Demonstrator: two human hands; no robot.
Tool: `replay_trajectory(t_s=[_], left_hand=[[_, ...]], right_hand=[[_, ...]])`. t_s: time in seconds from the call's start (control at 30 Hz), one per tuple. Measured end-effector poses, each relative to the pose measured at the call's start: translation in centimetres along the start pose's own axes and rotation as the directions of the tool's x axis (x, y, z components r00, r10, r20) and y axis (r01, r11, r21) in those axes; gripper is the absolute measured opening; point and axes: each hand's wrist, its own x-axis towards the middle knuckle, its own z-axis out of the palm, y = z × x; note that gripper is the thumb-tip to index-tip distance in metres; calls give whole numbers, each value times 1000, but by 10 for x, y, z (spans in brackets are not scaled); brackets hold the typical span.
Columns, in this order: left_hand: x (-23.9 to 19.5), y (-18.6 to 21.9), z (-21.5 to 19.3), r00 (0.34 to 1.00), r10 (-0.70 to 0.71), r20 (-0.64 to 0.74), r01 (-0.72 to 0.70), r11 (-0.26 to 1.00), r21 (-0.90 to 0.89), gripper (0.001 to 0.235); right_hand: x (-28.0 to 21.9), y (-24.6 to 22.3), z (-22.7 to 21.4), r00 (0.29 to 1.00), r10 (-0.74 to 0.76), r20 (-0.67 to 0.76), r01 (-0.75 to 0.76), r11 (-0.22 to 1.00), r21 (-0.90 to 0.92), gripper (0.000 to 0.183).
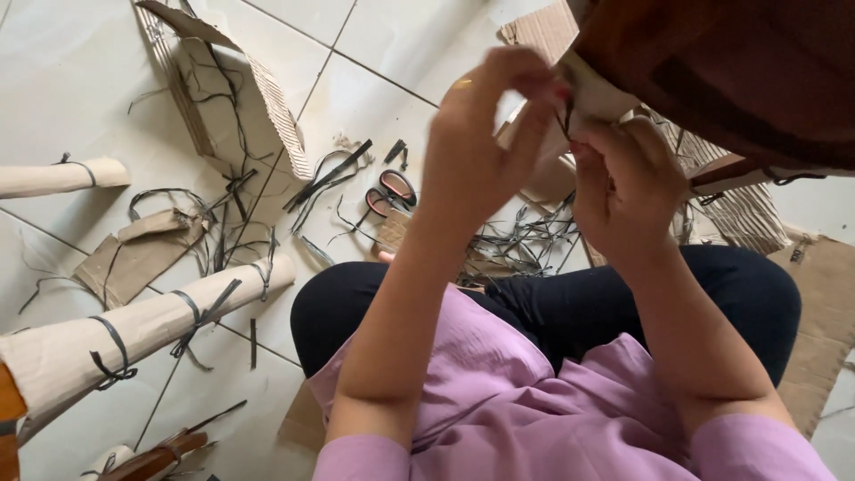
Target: Wrapping wooden chair components with protective paper and securing them with ties
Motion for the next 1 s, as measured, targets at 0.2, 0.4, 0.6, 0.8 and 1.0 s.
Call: replay_trajectory(t_s=[0.2, 0.4, 0.6, 0.8, 1.0], left_hand=[[-15, -24, 1, 774, -477, 416, 573, 808, -140, 24], [-44, -26, 36, 789, -575, 215, 555, 519, -649, 17], [-70, -7, 62, 851, -490, -187, 321, 769, -554, 4], [-62, -18, 64, 943, -298, -148, 101, 681, -725, 14], [-59, -28, 60, 926, -354, -129, 143, 646, -750, 12]], right_hand=[[2, -1, -3, 997, 69, 28, -72, 988, 134, 14], [3, 3, 0, 1000, 7, -9, -5, 990, 142, 10], [-5, 6, 2, 999, 21, -47, -17, 996, 82, 12], [-11, 13, 2, 998, 34, -51, -31, 998, 58, 10], [-20, 16, -2, 996, 8, -86, -11, 999, -32, 7]])
